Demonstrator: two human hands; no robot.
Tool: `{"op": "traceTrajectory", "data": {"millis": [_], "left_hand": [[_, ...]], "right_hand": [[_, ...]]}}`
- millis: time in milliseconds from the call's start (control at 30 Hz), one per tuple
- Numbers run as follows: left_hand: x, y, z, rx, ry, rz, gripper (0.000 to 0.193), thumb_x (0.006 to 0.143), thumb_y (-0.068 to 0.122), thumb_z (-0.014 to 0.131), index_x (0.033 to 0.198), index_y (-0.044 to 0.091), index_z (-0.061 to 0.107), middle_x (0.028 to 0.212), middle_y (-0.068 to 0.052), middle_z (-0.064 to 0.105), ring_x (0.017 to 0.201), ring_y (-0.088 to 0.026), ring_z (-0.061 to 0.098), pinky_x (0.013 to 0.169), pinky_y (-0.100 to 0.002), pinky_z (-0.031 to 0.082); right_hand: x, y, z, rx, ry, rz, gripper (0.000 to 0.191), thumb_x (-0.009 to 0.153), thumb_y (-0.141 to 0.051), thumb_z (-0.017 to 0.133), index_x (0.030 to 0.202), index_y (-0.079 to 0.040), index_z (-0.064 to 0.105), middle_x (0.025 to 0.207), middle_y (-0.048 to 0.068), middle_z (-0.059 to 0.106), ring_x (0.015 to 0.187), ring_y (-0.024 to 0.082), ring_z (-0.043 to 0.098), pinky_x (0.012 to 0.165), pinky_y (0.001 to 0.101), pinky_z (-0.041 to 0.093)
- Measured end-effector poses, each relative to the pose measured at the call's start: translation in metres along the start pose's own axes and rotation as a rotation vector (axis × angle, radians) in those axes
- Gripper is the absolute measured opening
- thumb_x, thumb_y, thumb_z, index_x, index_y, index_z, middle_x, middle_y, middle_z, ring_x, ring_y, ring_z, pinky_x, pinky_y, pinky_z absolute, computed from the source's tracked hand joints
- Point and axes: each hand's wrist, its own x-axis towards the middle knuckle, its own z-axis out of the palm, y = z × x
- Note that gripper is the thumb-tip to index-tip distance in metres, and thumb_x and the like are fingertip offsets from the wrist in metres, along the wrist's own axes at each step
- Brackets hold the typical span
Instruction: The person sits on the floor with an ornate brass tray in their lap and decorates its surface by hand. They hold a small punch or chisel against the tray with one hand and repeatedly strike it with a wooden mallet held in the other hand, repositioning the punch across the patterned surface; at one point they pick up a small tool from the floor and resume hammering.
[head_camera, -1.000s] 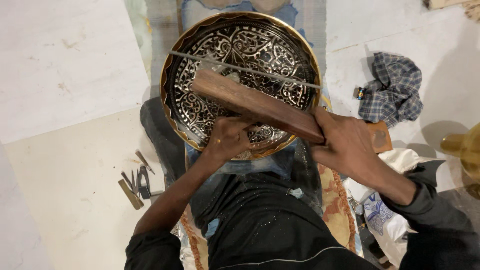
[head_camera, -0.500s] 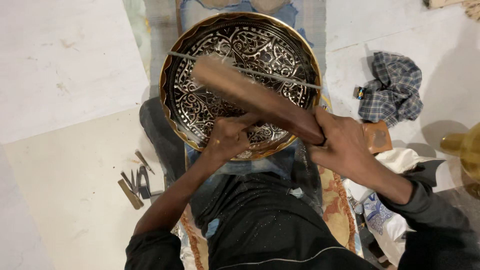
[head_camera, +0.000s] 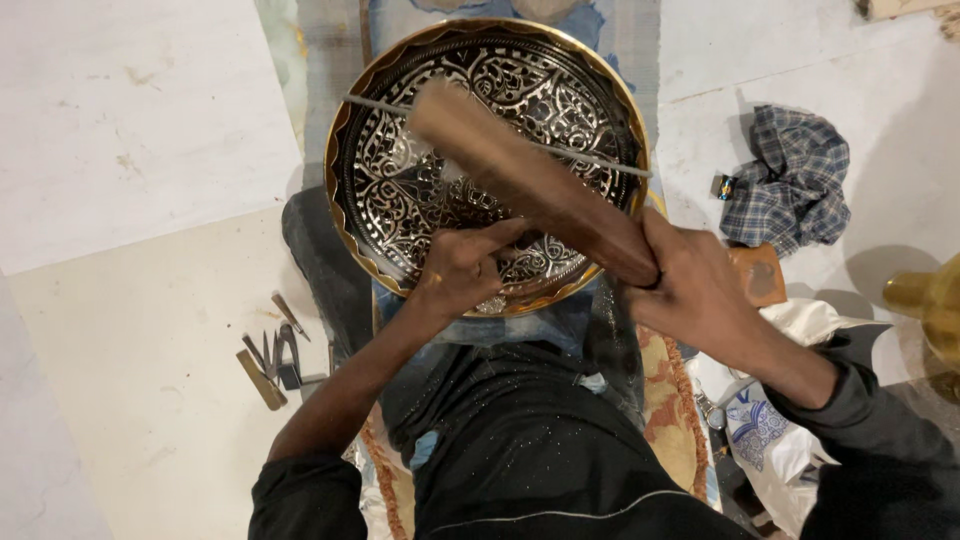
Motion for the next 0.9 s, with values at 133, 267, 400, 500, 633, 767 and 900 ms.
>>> {"op": "traceTrajectory", "data": {"millis": [133,267,400,500,633,767,900], "left_hand": [[-0.001,-0.004,0.001,-0.048,0.028,0.068,0.048,0.084,-0.014,0.053,0.127,0.001,0.069,0.110,-0.019,0.077,0.091,-0.022,0.079,0.073,-0.031,0.067],[-0.004,-0.007,0.005,-0.017,0.007,-0.006,0.044,0.083,-0.012,0.055,0.120,0.004,0.073,0.100,-0.013,0.080,0.086,-0.019,0.081,0.070,-0.029,0.066],[-0.005,-0.011,0.007,0.009,0.015,0.035,0.052,0.081,-0.014,0.052,0.126,0.003,0.071,0.110,-0.019,0.078,0.088,-0.020,0.080,0.066,-0.026,0.065],[-0.007,-0.012,0.008,0.000,0.034,0.029,0.046,0.087,-0.014,0.052,0.125,0.005,0.069,0.113,-0.017,0.078,0.088,-0.017,0.080,0.068,-0.025,0.066],[-0.007,-0.012,0.007,-0.081,0.026,0.042,0.056,0.084,-0.015,0.051,0.135,0.003,0.065,0.111,-0.019,0.077,0.086,-0.020,0.079,0.065,-0.027,0.067],[-0.003,-0.012,0.004,0.056,0.041,0.087,0.052,0.085,-0.012,0.059,0.130,0.010,0.070,0.103,-0.011,0.080,0.076,-0.016,0.079,0.060,-0.029,0.063],[-0.004,-0.007,-0.001,-0.030,0.024,0.040,0.058,0.080,-0.014,0.055,0.134,0.005,0.067,0.118,-0.017,0.075,0.086,-0.020,0.080,0.065,-0.029,0.065]], "right_hand": [[0.001,-0.004,-0.004,-0.035,0.054,-0.057,0.047,0.064,-0.016,0.071,0.102,0.002,0.051,0.075,0.025,0.062,0.068,0.047,0.062,0.058,0.0537,0.045],[0.001,-0.008,-0.001,-0.058,0.018,-0.071,0.043,0.063,-0.014,0.071,0.099,0.001,0.051,0.072,0.023,0.062,0.065,0.046,0.063,0.056,0.0528,0.045],[0.003,-0.006,0.000,0.142,0.027,0.028,0.038,0.066,-0.011,0.067,0.097,0.000,0.049,0.067,0.023,0.060,0.059,0.040,0.064,0.055,0.0471,0.048],[0.003,-0.003,0.000,-0.171,-0.072,-0.046,0.042,0.064,-0.012,0.073,0.100,-0.001,0.053,0.072,0.023,0.064,0.063,0.045,0.064,0.057,0.0515,0.045],[0.004,-0.001,0.003,0.020,0.090,-0.048,0.042,0.067,-0.012,0.071,0.102,0.001,0.052,0.072,0.026,0.061,0.067,0.047,0.063,0.058,0.0493,0.047],[0.003,-0.005,0.005,-0.024,0.073,-0.126,0.045,0.066,-0.012,0.071,0.106,0.001,0.054,0.074,0.025,0.063,0.069,0.047,0.064,0.058,0.0506,0.047],[0.004,-0.010,0.004,0.115,0.115,0.014,0.035,0.073,-0.012,0.069,0.099,0.000,0.050,0.072,0.024,0.060,0.063,0.041,0.064,0.059,0.0474,0.048]]}}
